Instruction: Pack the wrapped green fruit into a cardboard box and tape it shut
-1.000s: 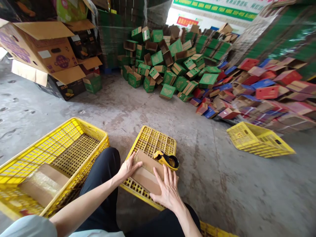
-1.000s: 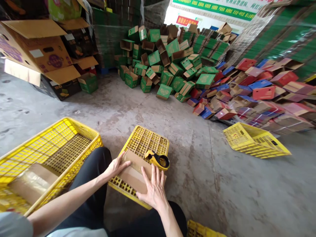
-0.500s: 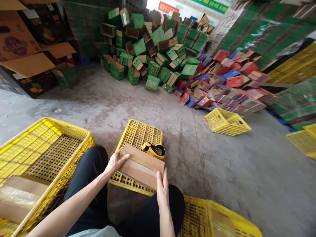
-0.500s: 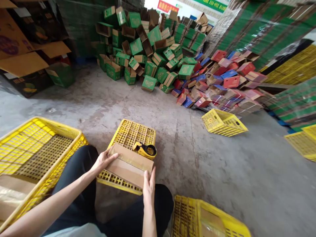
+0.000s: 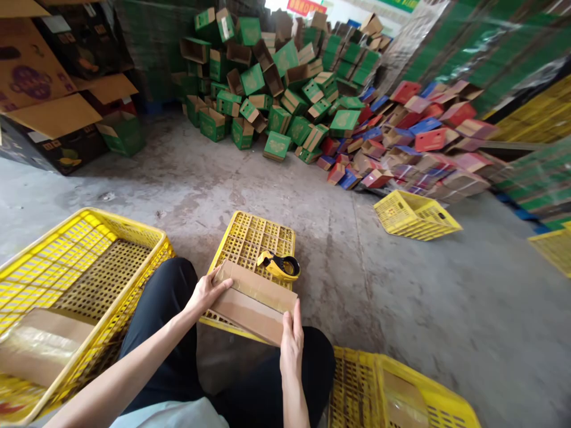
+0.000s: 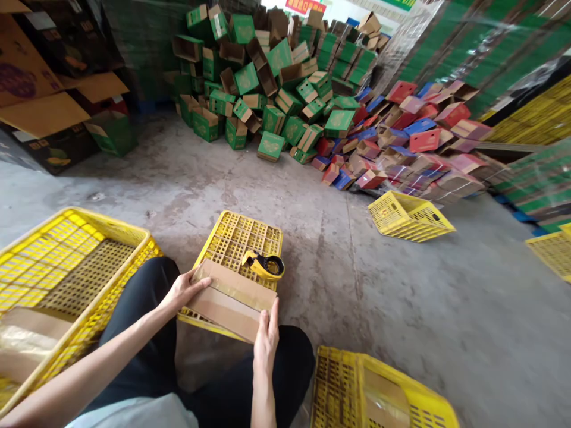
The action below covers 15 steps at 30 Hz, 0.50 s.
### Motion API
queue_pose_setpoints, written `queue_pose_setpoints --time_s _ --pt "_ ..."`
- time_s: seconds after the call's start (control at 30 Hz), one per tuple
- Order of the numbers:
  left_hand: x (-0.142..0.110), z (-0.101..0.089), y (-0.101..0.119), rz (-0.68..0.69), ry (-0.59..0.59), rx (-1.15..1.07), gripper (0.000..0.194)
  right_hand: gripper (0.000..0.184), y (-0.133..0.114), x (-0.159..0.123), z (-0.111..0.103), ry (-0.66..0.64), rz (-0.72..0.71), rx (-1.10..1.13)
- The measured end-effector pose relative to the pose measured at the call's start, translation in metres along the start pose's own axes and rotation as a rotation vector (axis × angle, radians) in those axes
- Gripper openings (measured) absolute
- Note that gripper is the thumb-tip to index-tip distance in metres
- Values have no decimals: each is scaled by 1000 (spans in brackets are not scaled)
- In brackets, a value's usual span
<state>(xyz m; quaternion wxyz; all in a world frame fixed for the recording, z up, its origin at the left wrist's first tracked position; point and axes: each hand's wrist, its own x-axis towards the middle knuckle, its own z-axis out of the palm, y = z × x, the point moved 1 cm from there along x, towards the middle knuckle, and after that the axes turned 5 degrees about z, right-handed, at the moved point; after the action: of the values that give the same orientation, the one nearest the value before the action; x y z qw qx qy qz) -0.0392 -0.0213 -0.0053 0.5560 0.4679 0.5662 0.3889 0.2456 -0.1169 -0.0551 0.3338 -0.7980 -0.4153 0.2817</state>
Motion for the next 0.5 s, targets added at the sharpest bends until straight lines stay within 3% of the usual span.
queue_pose_setpoints --time_s 0.17,0.3,0.4,0.5 --pt "-5 2 -3 -15 20 -26 81 83 -2 -7 -4 2 -74 -185" --pt "-2 4 -7 0 33 -62 83 95 -36 -9 -22 40 -355 -504" --pt "-1 4 -9 9 40 -67 84 109 -72 -6 -30 -127 -593 -720" --pt "-1 4 -7 9 37 -74 84 125 -102 3 -25 -344 -695 -865"
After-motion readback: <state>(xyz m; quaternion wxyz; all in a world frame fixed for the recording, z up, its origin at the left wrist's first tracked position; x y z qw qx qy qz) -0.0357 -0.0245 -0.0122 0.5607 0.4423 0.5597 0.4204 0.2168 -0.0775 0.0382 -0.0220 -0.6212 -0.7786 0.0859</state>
